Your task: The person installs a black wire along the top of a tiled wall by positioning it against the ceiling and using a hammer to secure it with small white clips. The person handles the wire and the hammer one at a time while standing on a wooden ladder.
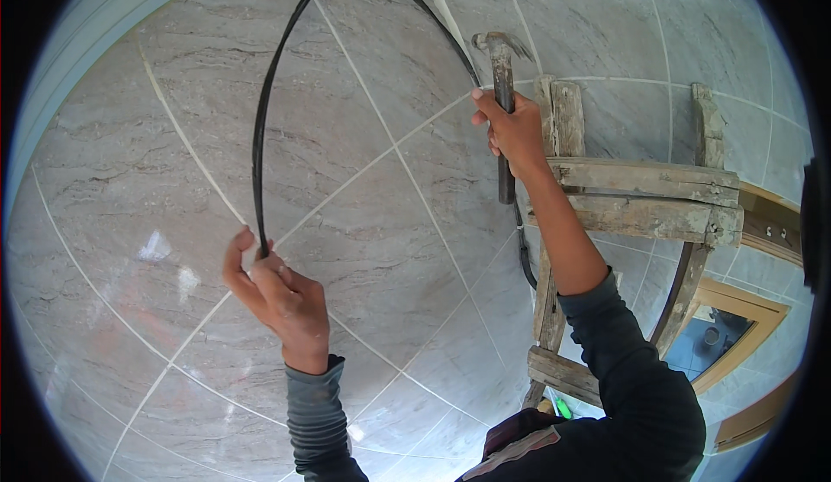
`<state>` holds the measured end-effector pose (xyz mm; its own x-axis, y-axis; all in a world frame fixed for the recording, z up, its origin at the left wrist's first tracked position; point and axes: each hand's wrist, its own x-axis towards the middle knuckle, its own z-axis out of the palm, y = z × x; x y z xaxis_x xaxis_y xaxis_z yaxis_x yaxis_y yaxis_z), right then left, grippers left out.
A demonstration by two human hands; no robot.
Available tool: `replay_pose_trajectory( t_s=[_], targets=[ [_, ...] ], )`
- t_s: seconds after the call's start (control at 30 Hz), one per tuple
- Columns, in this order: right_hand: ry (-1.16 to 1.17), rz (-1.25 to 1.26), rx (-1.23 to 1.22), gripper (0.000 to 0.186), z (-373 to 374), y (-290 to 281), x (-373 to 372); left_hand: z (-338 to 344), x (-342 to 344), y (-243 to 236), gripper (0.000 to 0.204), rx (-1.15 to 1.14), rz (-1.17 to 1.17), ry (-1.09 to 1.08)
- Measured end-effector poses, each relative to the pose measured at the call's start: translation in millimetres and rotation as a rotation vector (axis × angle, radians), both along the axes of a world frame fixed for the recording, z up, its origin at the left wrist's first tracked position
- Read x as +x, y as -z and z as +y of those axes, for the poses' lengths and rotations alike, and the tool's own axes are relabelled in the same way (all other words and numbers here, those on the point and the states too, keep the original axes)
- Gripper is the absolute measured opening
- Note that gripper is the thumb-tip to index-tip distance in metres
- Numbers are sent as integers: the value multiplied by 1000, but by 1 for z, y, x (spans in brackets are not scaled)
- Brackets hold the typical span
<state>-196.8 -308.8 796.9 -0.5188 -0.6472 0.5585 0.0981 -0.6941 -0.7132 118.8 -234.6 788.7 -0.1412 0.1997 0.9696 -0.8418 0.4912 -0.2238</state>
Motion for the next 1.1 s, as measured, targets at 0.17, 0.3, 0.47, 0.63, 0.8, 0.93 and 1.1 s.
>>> replay_pose_trajectory(
  t_s=[0.17,0.3,0.47,0.63,0.8,0.93,1.1],
  targets=[
    [48,-112,16,28,-33,4,-13,-4,-12,-57,9,-18,-88,-33],
    [40,-113,39,30,-47,10,-10,-15,-10,-106,9,-16,-183,-129],
    [24,-47,132,37,-58,11,-3,-25,-1,-162,20,-86,-298,-220],
    [70,36,128,40,-71,-4,-6,-26,7,-205,35,-68,-376,-274],
    [306,135,-3,42,-90,-33,-11,-39,21,-242,48,-46,-473,-303],
    [249,174,-9,43,-81,-72,-9,-40,36,-269,61,-40,-519,-371],
    [361,287,-13,43,-70,-98,-26,-51,41,-289,56,-41,-516,-361]
  ],
)
